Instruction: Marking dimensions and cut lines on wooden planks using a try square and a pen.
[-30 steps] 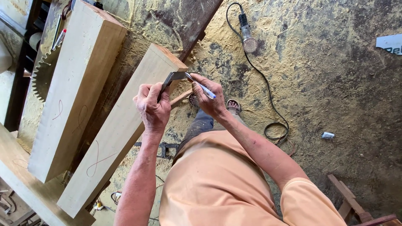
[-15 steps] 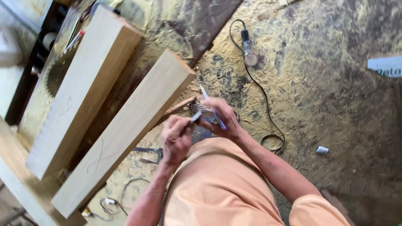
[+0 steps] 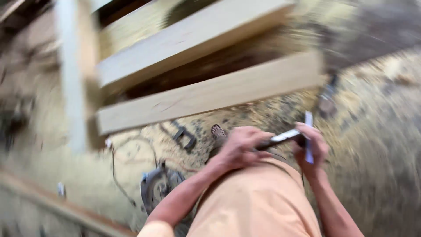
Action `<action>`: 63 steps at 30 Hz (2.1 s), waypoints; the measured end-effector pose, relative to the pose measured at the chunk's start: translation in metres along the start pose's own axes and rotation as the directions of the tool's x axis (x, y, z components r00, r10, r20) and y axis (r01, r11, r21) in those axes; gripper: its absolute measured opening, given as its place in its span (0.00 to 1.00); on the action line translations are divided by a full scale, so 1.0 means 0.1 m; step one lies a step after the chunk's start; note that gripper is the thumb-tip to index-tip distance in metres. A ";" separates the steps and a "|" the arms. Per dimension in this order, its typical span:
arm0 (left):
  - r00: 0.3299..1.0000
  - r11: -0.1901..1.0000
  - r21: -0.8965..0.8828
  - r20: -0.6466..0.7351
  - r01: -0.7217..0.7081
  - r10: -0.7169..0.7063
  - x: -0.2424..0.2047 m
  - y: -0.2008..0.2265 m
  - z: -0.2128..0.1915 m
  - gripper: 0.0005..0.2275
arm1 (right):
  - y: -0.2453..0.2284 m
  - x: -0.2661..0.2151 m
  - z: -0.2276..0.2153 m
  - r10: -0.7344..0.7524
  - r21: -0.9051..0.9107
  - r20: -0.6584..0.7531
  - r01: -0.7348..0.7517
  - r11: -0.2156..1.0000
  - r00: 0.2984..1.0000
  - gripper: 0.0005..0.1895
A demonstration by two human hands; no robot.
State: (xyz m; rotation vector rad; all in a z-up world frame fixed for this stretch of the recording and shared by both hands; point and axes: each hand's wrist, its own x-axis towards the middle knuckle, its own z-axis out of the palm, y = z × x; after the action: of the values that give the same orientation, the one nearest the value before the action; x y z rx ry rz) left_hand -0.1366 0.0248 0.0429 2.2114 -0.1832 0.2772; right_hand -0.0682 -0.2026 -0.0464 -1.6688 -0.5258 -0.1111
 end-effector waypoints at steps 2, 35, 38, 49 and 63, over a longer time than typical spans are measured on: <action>0.993 0.969 -0.229 0.091 0.092 -0.073 0.01 0.05 -0.15 0.24 | -0.36 0.25 0.29 -0.161 -0.146 -0.016 0.157 0.977 0.987 0.19; 0.807 0.854 -0.275 -0.293 0.442 -0.513 -2.70 -1.30 -2.76 0.28 | -1.20 0.08 4.62 -0.032 -0.049 0.972 -0.337 0.940 -0.232 0.10; 0.697 0.798 -0.258 -0.390 0.545 -0.602 -2.86 -1.49 -2.50 0.24 | -1.41 0.16 4.62 0.084 -0.146 0.972 -0.287 0.947 -0.219 0.14; 0.811 0.901 -0.135 -0.396 0.412 -0.431 -2.70 -1.45 -2.40 0.11 | -1.61 0.56 4.39 0.174 -0.176 0.984 -0.183 0.967 -0.025 0.29; 0.798 0.853 0.172 -0.480 0.493 -0.365 -2.31 -1.67 -2.78 0.07 | -1.61 0.70 4.42 0.040 -0.207 0.938 0.462 0.862 0.345 0.23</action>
State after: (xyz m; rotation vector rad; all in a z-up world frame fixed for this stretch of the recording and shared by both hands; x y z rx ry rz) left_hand -0.3587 0.3547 0.0199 2.3346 0.6490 0.5541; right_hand -0.1693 0.2527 0.0482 -2.0008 -1.7416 0.6440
